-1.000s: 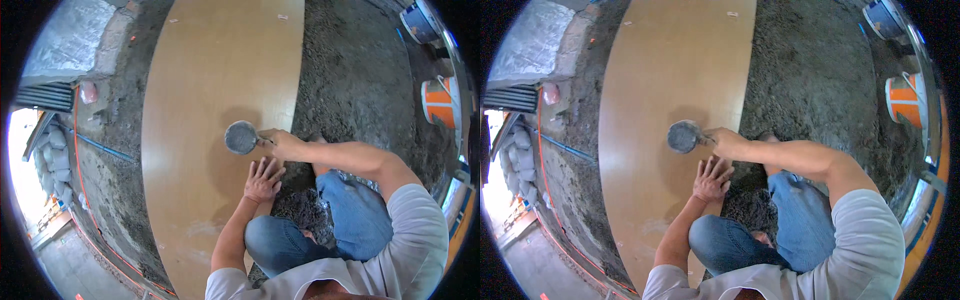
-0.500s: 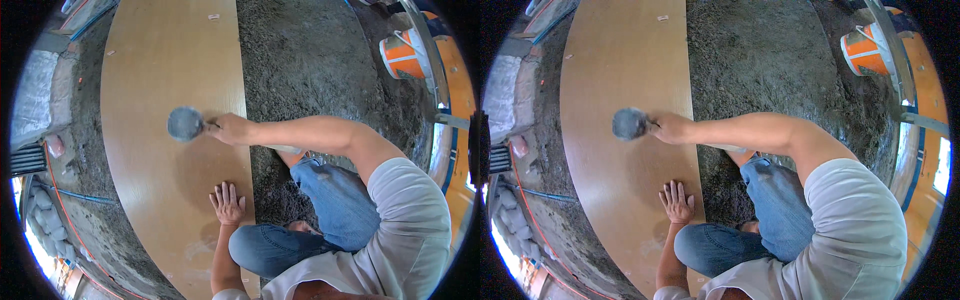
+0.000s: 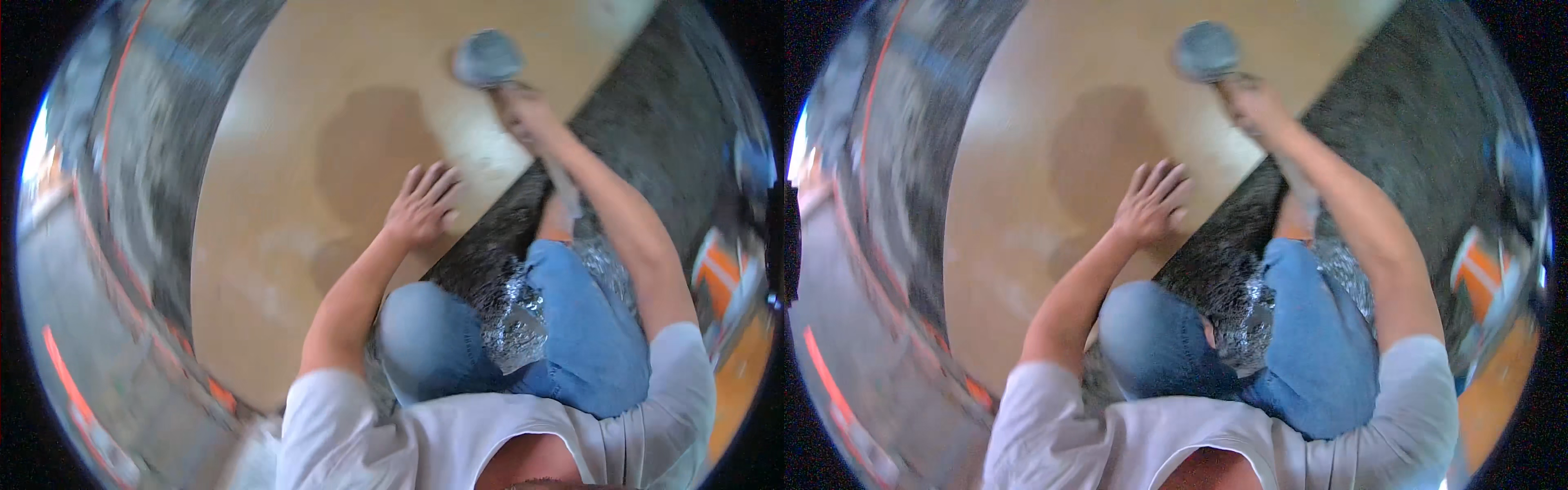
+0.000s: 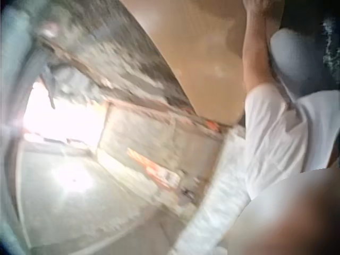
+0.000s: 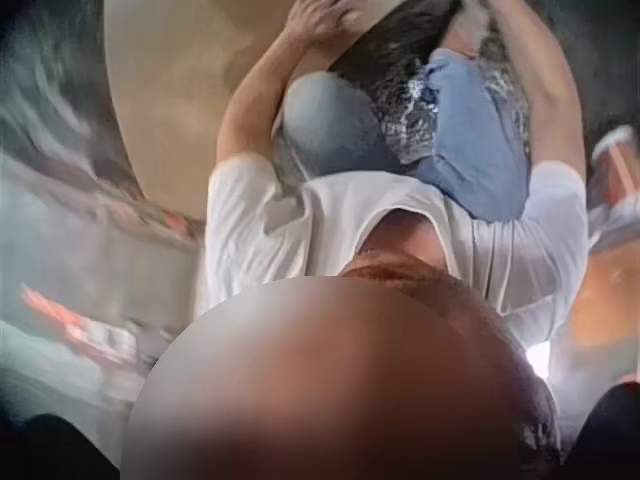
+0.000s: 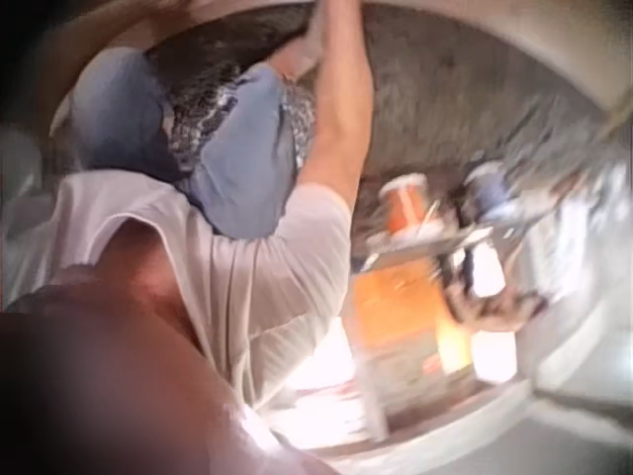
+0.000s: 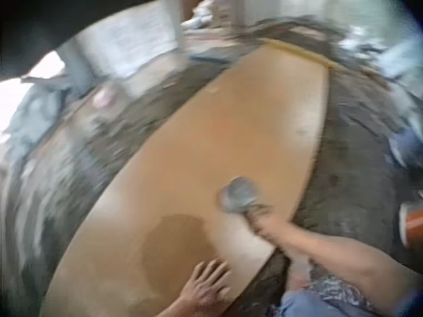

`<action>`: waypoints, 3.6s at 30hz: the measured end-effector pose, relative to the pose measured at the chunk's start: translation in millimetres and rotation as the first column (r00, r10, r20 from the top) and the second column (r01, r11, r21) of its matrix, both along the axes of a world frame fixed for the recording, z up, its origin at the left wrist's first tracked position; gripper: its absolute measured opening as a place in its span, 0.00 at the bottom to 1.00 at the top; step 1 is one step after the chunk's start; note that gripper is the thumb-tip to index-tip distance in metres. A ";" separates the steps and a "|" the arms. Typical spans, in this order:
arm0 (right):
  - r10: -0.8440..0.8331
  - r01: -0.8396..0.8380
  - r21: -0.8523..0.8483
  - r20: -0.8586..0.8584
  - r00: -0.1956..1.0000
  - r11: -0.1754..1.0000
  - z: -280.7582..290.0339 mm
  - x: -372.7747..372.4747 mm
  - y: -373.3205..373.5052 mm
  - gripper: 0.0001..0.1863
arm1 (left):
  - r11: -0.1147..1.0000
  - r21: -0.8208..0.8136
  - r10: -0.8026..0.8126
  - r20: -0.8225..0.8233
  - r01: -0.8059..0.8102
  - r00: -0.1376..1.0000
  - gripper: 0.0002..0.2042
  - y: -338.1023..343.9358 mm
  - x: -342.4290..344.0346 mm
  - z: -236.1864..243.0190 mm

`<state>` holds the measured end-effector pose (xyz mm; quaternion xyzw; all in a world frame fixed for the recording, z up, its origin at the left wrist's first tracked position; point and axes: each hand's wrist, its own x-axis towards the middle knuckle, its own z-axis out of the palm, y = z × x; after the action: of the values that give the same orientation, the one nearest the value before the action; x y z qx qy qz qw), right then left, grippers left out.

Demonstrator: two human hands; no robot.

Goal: Laying large floor tiles onto a wet cement bed and leveling them with a mallet.

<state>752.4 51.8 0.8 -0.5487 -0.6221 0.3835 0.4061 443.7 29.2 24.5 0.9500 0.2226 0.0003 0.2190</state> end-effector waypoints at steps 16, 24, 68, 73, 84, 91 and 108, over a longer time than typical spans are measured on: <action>0.273 -0.217 -0.585 0.007 0.962 0.781 89.5 -185.7 -31.1 0.17 | -0.110 0.288 0.994 0.010 -0.951 -0.112 0.36 -201.6 -263.1 -16.6; 0.439 -0.393 -0.561 -0.058 0.897 0.729 99.1 -262.1 -53.2 0.17 | -0.381 0.350 0.921 0.066 -0.856 -0.383 0.36 -176.2 -342.5 -26.9; 0.722 -0.532 -0.607 0.103 0.684 0.590 95.7 -363.6 -85.1 0.19 | -0.522 0.357 0.829 0.000 -0.775 -0.559 0.34 -143.4 -359.4 -26.0; 0.734 -0.571 -0.587 0.060 0.677 0.575 101.6 -391.3 -89.3 0.20 | -0.525 0.356 0.837 0.049 -0.773 -0.545 0.33 -142.8 -358.9 -28.3; 0.633 -0.497 -0.613 0.007 0.774 0.615 79.0 -406.9 -78.2 0.19 | -0.472 0.384 0.870 0.060 -0.794 -0.489 0.33 -131.3 -368.7 -34.9; 0.503 -0.475 -0.298 0.022 0.864 0.828 93.7 -445.2 -65.4 0.13 | 0.051 0.441 0.998 -0.047 -0.896 0.034 0.34 -124.0 -472.8 -31.2; 0.530 -0.469 -0.563 -0.064 0.846 0.681 80.9 -443.8 -94.2 0.19 | 0.029 0.393 0.999 -0.050 -0.919 0.010 0.32 -115.6 -455.3 -18.3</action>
<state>308.6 -42.5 81.7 -0.4708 -0.6282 0.6149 0.0746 -11.6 -86.4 6.2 0.5393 0.8417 0.0276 -0.0016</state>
